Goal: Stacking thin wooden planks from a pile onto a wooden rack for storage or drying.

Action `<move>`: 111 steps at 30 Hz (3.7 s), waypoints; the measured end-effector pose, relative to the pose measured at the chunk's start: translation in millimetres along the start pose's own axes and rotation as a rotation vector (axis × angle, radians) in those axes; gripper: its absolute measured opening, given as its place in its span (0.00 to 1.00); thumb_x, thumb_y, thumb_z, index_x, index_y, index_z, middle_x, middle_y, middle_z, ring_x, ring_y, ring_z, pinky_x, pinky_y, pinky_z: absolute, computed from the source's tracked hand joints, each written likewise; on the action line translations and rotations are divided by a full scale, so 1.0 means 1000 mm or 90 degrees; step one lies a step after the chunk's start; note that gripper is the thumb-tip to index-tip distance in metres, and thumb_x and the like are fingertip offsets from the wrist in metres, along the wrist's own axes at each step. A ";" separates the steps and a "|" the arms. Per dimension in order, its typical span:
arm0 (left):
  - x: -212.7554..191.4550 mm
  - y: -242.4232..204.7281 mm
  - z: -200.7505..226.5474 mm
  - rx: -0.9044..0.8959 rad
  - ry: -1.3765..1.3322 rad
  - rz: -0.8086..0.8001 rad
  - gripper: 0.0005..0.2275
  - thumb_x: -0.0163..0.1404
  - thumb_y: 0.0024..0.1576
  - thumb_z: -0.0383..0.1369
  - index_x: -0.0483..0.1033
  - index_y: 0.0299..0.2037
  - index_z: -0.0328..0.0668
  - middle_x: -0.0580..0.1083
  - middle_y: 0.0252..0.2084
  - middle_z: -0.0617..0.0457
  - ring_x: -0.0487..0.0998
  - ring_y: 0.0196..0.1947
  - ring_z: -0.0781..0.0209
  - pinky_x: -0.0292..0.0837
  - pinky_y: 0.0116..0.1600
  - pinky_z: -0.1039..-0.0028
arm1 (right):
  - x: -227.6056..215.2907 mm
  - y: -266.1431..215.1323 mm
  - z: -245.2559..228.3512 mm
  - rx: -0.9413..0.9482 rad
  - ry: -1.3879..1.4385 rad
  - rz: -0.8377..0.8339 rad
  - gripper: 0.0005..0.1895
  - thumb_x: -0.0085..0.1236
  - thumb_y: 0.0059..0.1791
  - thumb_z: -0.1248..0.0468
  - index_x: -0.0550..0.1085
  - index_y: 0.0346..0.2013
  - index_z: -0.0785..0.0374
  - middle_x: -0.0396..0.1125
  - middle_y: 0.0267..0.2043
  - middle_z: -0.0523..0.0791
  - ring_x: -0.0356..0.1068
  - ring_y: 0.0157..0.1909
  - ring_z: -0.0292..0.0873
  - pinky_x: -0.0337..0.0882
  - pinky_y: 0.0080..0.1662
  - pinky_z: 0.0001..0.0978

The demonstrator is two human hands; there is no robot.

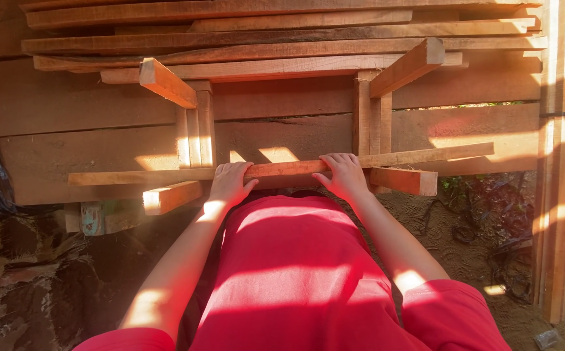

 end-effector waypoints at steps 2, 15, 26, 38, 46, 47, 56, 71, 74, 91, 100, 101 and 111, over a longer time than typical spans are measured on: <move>0.005 0.004 -0.002 -0.005 -0.005 0.004 0.23 0.51 0.61 0.48 0.68 0.66 0.57 0.73 0.61 0.58 0.70 0.64 0.57 0.54 0.68 0.65 | 0.003 0.001 0.001 0.009 0.015 0.013 0.25 0.61 0.50 0.44 0.76 0.56 0.52 0.72 0.53 0.43 0.70 0.59 0.45 0.61 0.63 0.43; -0.009 0.042 -0.008 -0.162 -0.047 -0.053 0.19 0.43 0.61 0.54 0.85 0.40 0.59 0.83 0.38 0.56 0.83 0.48 0.51 0.74 0.56 0.63 | -0.020 0.037 -0.001 0.232 0.136 -0.172 0.24 0.53 0.53 0.42 0.78 0.54 0.53 0.77 0.49 0.41 0.74 0.55 0.48 0.70 0.60 0.48; -0.049 0.153 -0.016 -0.103 -0.049 -0.036 0.13 0.49 0.59 0.49 0.81 0.46 0.59 0.81 0.45 0.55 0.81 0.52 0.52 0.75 0.56 0.60 | -0.003 0.178 0.040 0.208 0.100 0.021 0.26 0.59 0.50 0.42 0.74 0.59 0.49 0.68 0.58 0.42 0.70 0.60 0.52 0.72 0.56 0.50; -0.125 0.235 -0.020 0.076 0.277 0.198 0.38 0.67 0.49 0.40 0.62 0.69 0.44 0.60 0.68 0.49 0.58 0.69 0.48 0.62 0.64 0.58 | -0.030 0.265 0.070 0.102 -0.170 -0.086 0.56 0.71 0.40 0.48 0.52 0.77 0.51 0.43 0.80 0.45 0.40 0.80 0.57 0.44 0.75 0.59; -0.133 0.245 -0.038 0.223 0.366 0.451 0.25 0.64 0.46 0.32 0.74 0.57 0.52 0.70 0.56 0.55 0.71 0.54 0.52 0.72 0.50 0.66 | -0.026 0.284 0.098 -0.085 -0.279 0.057 0.51 0.76 0.30 0.43 0.67 0.67 0.43 0.64 0.64 0.39 0.61 0.63 0.50 0.65 0.53 0.45; -0.133 0.245 -0.040 0.212 0.334 0.406 0.28 0.67 0.42 0.34 0.75 0.57 0.54 0.70 0.57 0.58 0.72 0.55 0.54 0.74 0.50 0.66 | -0.025 0.284 0.102 -0.071 -0.264 0.026 0.50 0.74 0.33 0.42 0.66 0.68 0.41 0.64 0.64 0.37 0.61 0.63 0.49 0.65 0.53 0.44; -0.151 0.242 -0.029 0.049 0.190 0.153 0.39 0.64 0.51 0.45 0.60 0.73 0.41 0.60 0.72 0.48 0.59 0.69 0.47 0.50 0.70 0.53 | -0.043 0.285 0.081 0.025 -0.233 -0.054 0.51 0.72 0.35 0.40 0.63 0.69 0.49 0.60 0.64 0.41 0.56 0.66 0.48 0.59 0.61 0.46; -0.222 0.327 -0.048 -0.058 0.080 0.063 0.26 0.42 0.70 0.43 0.54 0.75 0.40 0.53 0.77 0.47 0.50 0.76 0.45 0.56 0.70 0.46 | -0.068 0.380 0.112 0.157 -0.111 -0.037 0.40 0.59 0.51 0.42 0.62 0.71 0.57 0.54 0.73 0.45 0.49 0.75 0.52 0.52 0.70 0.59; -0.206 0.338 -0.049 -0.072 0.108 0.091 0.28 0.46 0.67 0.47 0.57 0.74 0.41 0.55 0.71 0.49 0.51 0.72 0.46 0.50 0.71 0.46 | -0.060 0.391 0.120 0.143 -0.139 -0.036 0.41 0.63 0.45 0.39 0.65 0.66 0.55 0.57 0.65 0.45 0.52 0.70 0.53 0.49 0.70 0.61; -0.241 0.302 -0.040 0.028 0.143 0.149 0.19 0.59 0.55 0.39 0.74 0.56 0.51 0.68 0.53 0.53 0.70 0.56 0.48 0.61 0.63 0.51 | -0.123 0.362 0.100 -0.076 -0.192 0.042 0.26 0.66 0.41 0.43 0.73 0.45 0.53 0.69 0.39 0.43 0.72 0.44 0.50 0.71 0.44 0.44; -0.352 0.140 0.052 0.059 0.051 0.042 0.19 0.55 0.58 0.49 0.76 0.53 0.46 0.80 0.44 0.44 0.80 0.48 0.39 0.66 0.57 0.54 | -0.256 0.271 0.015 0.050 -0.057 -0.163 0.27 0.62 0.43 0.40 0.77 0.47 0.54 0.75 0.39 0.53 0.76 0.46 0.61 0.74 0.48 0.53; -0.352 0.127 0.058 0.050 0.027 0.024 0.21 0.50 0.60 0.55 0.78 0.49 0.47 0.80 0.40 0.43 0.81 0.45 0.38 0.68 0.55 0.53 | -0.264 0.256 0.005 0.064 0.002 -0.215 0.29 0.61 0.45 0.38 0.78 0.45 0.57 0.75 0.39 0.54 0.76 0.46 0.60 0.73 0.49 0.51; -0.302 0.061 0.061 0.051 0.013 -0.078 0.26 0.44 0.58 0.65 0.79 0.37 0.52 0.81 0.31 0.45 0.82 0.38 0.42 0.73 0.48 0.57 | -0.287 0.174 -0.051 0.075 0.029 -0.340 0.33 0.55 0.47 0.34 0.78 0.51 0.56 0.76 0.41 0.56 0.76 0.50 0.62 0.73 0.53 0.53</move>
Point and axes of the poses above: each hand's wrist, its own y-axis towards the middle knuckle, its own x-axis out of the palm, z = x × y, the point moved 3 cm from there along y, towards the middle knuckle
